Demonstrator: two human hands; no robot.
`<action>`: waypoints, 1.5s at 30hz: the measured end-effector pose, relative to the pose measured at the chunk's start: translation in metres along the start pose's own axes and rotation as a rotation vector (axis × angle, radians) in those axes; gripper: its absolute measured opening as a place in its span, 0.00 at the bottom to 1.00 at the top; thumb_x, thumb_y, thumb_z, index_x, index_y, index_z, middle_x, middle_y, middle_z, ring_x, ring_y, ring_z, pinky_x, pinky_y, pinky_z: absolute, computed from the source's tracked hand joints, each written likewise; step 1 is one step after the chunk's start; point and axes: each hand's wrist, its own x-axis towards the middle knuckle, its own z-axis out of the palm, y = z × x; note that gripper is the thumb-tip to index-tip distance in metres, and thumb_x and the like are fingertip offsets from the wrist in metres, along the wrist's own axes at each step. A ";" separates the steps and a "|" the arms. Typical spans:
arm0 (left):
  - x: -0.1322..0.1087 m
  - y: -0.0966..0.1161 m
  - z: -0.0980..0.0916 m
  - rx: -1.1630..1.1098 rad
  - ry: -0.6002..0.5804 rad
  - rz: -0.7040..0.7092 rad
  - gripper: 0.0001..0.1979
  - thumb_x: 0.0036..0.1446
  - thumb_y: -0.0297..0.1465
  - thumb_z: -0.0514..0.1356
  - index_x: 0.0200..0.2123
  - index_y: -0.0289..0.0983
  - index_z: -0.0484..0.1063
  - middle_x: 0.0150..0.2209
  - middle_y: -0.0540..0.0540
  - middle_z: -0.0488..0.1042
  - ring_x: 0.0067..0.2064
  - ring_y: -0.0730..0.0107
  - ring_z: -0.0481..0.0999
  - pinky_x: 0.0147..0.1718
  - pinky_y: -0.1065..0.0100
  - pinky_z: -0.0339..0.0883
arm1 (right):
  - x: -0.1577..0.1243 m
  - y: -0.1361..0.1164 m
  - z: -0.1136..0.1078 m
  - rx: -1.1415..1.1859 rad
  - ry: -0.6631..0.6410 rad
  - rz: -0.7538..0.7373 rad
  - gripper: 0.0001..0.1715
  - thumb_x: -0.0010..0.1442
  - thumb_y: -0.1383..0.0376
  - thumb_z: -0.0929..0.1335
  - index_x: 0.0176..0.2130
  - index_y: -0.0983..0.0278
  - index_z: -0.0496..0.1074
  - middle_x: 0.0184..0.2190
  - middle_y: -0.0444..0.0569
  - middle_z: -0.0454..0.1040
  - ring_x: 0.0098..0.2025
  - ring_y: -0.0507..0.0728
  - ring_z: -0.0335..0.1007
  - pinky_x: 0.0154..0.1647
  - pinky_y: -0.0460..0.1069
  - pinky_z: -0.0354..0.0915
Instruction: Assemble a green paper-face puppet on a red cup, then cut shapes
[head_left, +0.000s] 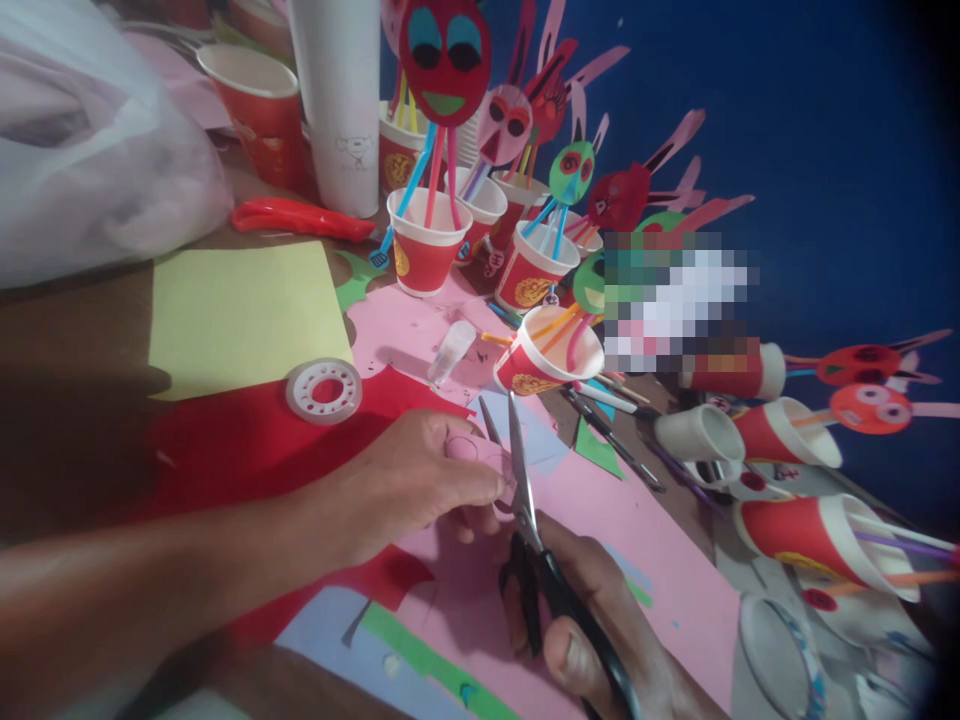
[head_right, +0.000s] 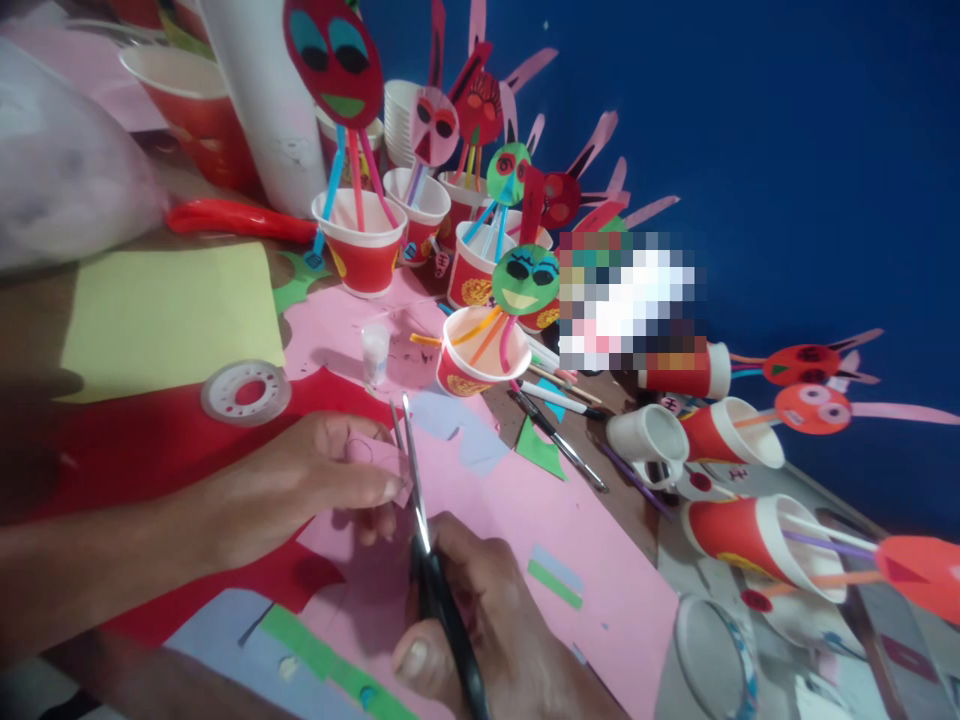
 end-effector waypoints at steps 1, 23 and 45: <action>0.000 0.000 0.000 0.005 -0.002 0.001 0.07 0.43 0.28 0.58 0.19 0.33 0.74 0.18 0.47 0.75 0.20 0.75 0.70 0.19 0.76 0.59 | 0.000 0.000 0.000 0.003 0.001 0.002 0.41 0.49 0.33 0.57 0.41 0.63 0.66 0.19 0.45 0.68 0.20 0.53 0.61 0.21 0.46 0.59; -0.006 0.000 -0.003 0.021 -0.008 0.031 0.11 0.49 0.36 0.63 0.27 0.33 0.72 0.22 0.47 0.76 0.21 0.73 0.72 0.20 0.74 0.59 | -0.005 0.018 0.002 0.126 0.083 -0.057 0.34 0.51 0.36 0.60 0.37 0.64 0.62 0.21 0.42 0.62 0.22 0.51 0.57 0.21 0.45 0.57; -0.004 -0.008 0.003 -0.096 0.069 0.112 0.07 0.49 0.24 0.58 0.21 0.33 0.73 0.17 0.51 0.73 0.19 0.78 0.70 0.19 0.79 0.60 | -0.019 -0.003 0.002 -0.016 0.158 -0.014 0.36 0.52 0.40 0.63 0.50 0.61 0.64 0.26 0.46 0.66 0.30 0.57 0.64 0.26 0.47 0.62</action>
